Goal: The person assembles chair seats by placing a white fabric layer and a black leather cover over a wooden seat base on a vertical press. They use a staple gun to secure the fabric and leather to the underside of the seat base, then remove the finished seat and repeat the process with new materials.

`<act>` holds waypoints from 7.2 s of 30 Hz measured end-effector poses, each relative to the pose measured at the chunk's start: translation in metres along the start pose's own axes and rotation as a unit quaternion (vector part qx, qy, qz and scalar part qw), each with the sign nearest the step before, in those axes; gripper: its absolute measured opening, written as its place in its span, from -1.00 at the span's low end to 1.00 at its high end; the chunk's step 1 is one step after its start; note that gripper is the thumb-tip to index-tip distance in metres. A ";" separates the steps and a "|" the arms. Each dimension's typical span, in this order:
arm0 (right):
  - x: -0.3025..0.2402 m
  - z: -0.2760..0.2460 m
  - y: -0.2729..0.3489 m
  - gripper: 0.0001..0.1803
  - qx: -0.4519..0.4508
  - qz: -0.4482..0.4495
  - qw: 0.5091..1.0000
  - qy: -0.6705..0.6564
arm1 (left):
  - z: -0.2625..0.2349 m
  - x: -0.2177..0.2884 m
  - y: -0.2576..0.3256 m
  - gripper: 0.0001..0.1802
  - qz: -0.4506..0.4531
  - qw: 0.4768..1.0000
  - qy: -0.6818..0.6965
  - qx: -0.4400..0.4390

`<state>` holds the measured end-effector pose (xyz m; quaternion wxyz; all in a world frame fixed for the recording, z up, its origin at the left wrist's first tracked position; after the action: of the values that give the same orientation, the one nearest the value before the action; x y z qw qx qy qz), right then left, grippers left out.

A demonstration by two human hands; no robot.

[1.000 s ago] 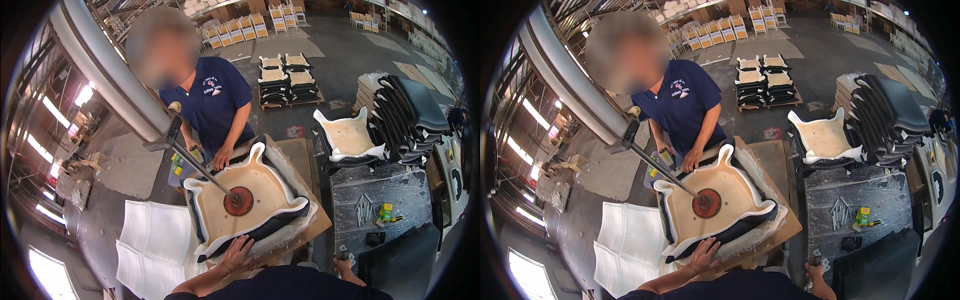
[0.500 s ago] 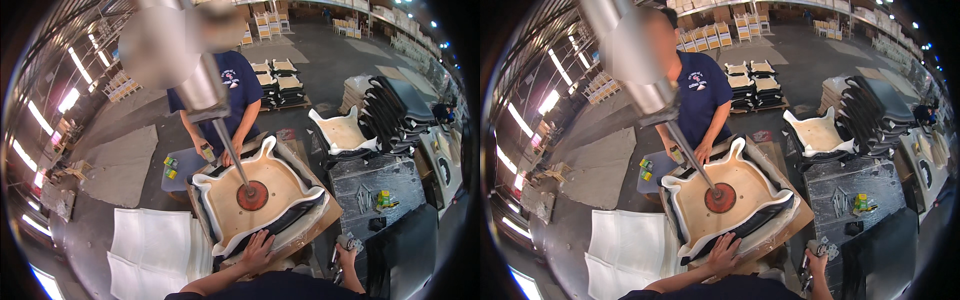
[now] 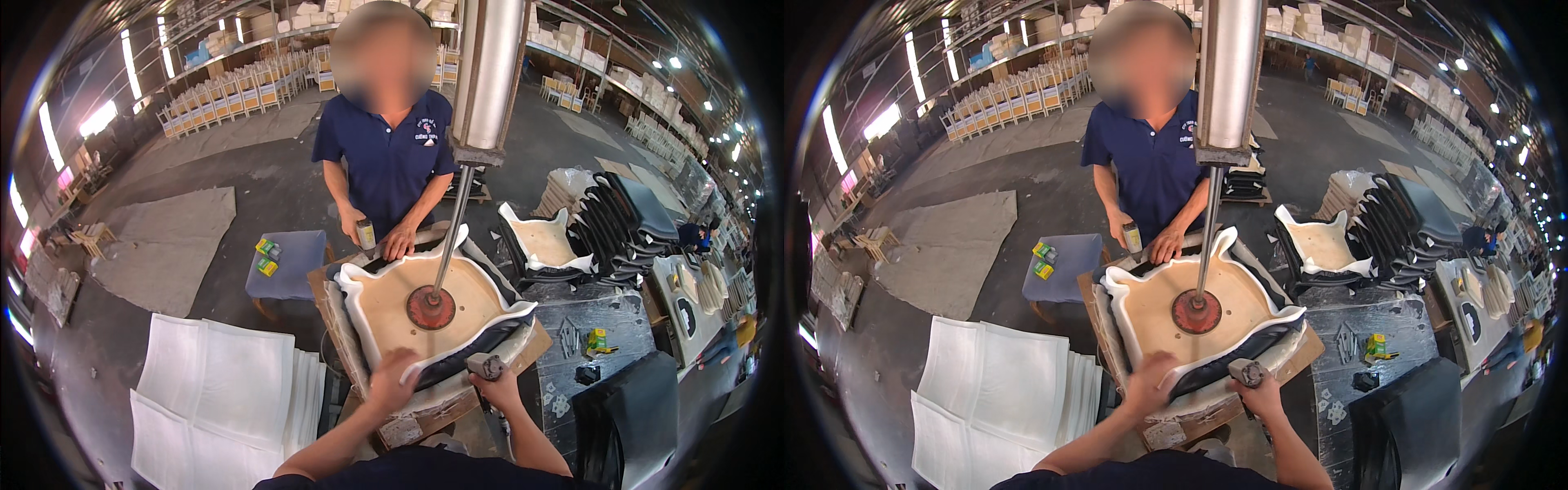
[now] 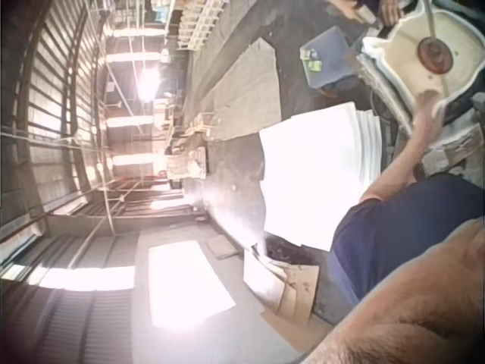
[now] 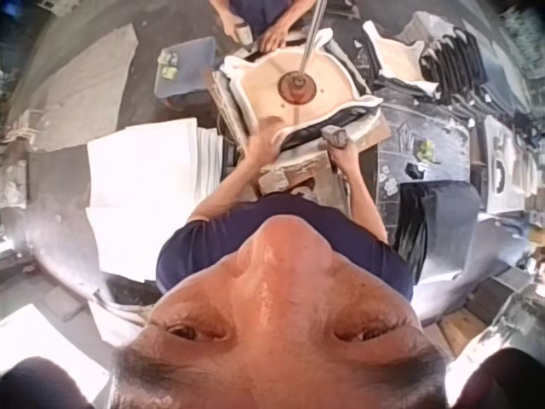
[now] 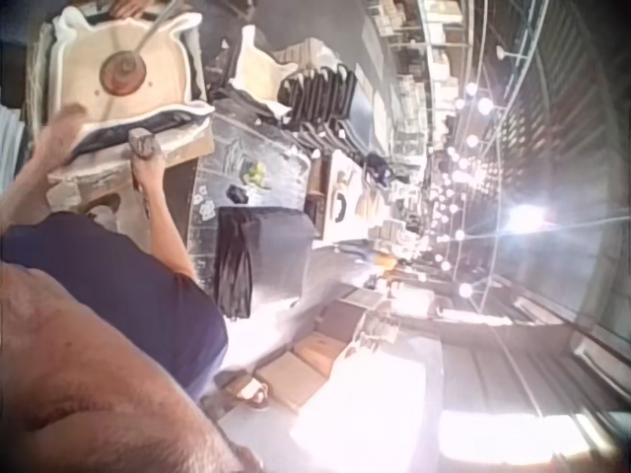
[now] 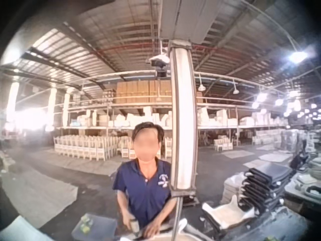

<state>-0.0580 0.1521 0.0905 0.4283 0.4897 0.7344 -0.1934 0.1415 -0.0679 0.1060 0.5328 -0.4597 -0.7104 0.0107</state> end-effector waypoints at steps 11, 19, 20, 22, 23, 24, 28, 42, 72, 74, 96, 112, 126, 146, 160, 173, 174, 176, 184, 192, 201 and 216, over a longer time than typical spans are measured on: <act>-0.020 0.026 0.004 -0.37 0.044 -0.086 0.994 0.045 | -0.012 -0.092 0.013 -0.54 -0.073 0.983 -0.167 0.004; -0.022 0.038 0.008 -0.35 0.070 -0.081 0.987 0.119 | -0.014 -0.093 0.016 -0.60 -0.060 0.985 -0.154 0.044; -0.022 0.038 0.008 -0.35 0.072 -0.081 0.987 0.118 | -0.014 -0.093 0.017 -0.61 -0.058 0.986 -0.150 0.046; -0.022 0.037 0.007 -0.35 0.077 -0.078 0.987 0.117 | -0.013 -0.093 0.016 -0.63 -0.052 0.987 -0.140 0.050; -0.021 0.037 0.005 -0.31 0.062 -0.071 0.988 0.124 | -0.012 -0.093 0.016 -0.63 -0.051 0.988 -0.140 0.049; -0.020 0.035 0.001 -0.26 0.048 -0.064 0.988 0.132 | -0.011 -0.092 0.016 -0.63 -0.048 0.988 -0.138 0.049; -0.021 0.036 -0.002 -0.20 0.032 -0.064 0.985 0.157 | -0.014 -0.088 0.015 -0.64 -0.051 0.989 -0.132 0.050; -0.022 0.033 -0.011 -0.25 0.035 -0.073 0.981 0.178 | -0.095 0.268 -0.053 -0.67 0.183 0.458 0.659 -0.568; -0.025 0.005 -0.038 -0.22 0.091 -0.081 0.960 0.253 | -0.070 0.318 -0.033 -0.68 0.178 0.388 0.711 -0.559; -0.025 0.002 -0.041 -0.19 0.095 -0.083 0.961 0.247 | -0.070 0.320 -0.031 -0.68 0.178 0.389 0.712 -0.556; -0.009 -0.051 0.078 -0.73 -0.032 0.071 0.982 -0.174 | -0.029 -0.044 0.023 -0.60 0.112 0.960 -0.182 -0.182; 0.025 0.017 0.079 -0.28 0.019 -0.052 0.998 0.002 | 0.016 -0.078 0.034 -0.89 0.055 0.982 -0.168 -0.072; 0.026 -0.026 0.027 -0.27 0.052 -0.061 0.995 0.064 | -0.022 -0.083 0.003 -0.78 0.094 0.872 -0.297 -0.378; 0.032 -0.052 -0.018 -0.34 -0.006 -0.069 0.996 0.056 | 0.136 -0.029 -0.019 -0.69 0.076 0.936 -0.108 -0.326; 0.037 -0.058 -0.016 -0.33 -0.039 -0.047 0.997 0.041 | 0.182 -0.039 -0.027 -0.78 0.112 0.935 -0.097 -0.321; 0.030 -0.042 -0.011 -0.63 -0.115 0.203 0.967 -0.106 | 0.180 -0.040 -0.024 -0.79 0.051 0.969 -0.058 -0.234; 0.026 -0.040 -0.014 -0.63 -0.110 0.214 0.965 -0.106 | 0.180 -0.041 -0.025 -0.78 0.042 0.972 -0.056 -0.223; 0.019 -0.036 -0.019 -0.63 -0.101 0.237 0.960 -0.106 | 0.180 -0.043 -0.026 -0.76 0.019 0.974 -0.054 -0.220; 0.004 -0.020 -0.042 -0.62 -0.124 0.266 0.953 -0.077 | 0.187 -0.046 -0.026 -0.76 -0.028 0.974 -0.053 -0.220; -0.008 -0.008 -0.057 -0.62 -0.128 0.251 0.959 0.003 | 0.187 -0.049 -0.022 -0.76 -0.002 0.972 -0.072 -0.224; -0.019 -0.005 -0.055 -0.61 -0.116 0.241 0.961 0.071 | 0.168 -0.042 -0.024 -0.74 0.022 0.969 -0.097 -0.227; -0.007 0.005 -0.052 -0.70 -0.122 0.250 0.960 -0.015 | 0.182 -0.053 -0.017 -0.70 -0.053 0.973 -0.046 -0.220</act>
<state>-0.1006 0.1218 0.0871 0.5303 0.5989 0.6001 0.0039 -0.0088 -0.0268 -0.0036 0.3848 -0.5264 -0.7426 -0.1531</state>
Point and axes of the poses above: each hand's wrist, its own y-axis away from the middle knuckle, its own z-axis out of the palm, x = y × z, the point moved 3 cm from there along -y, towards the middle knuckle, and after that the axes turned 7 degrees about x, right-handed, at the moved point
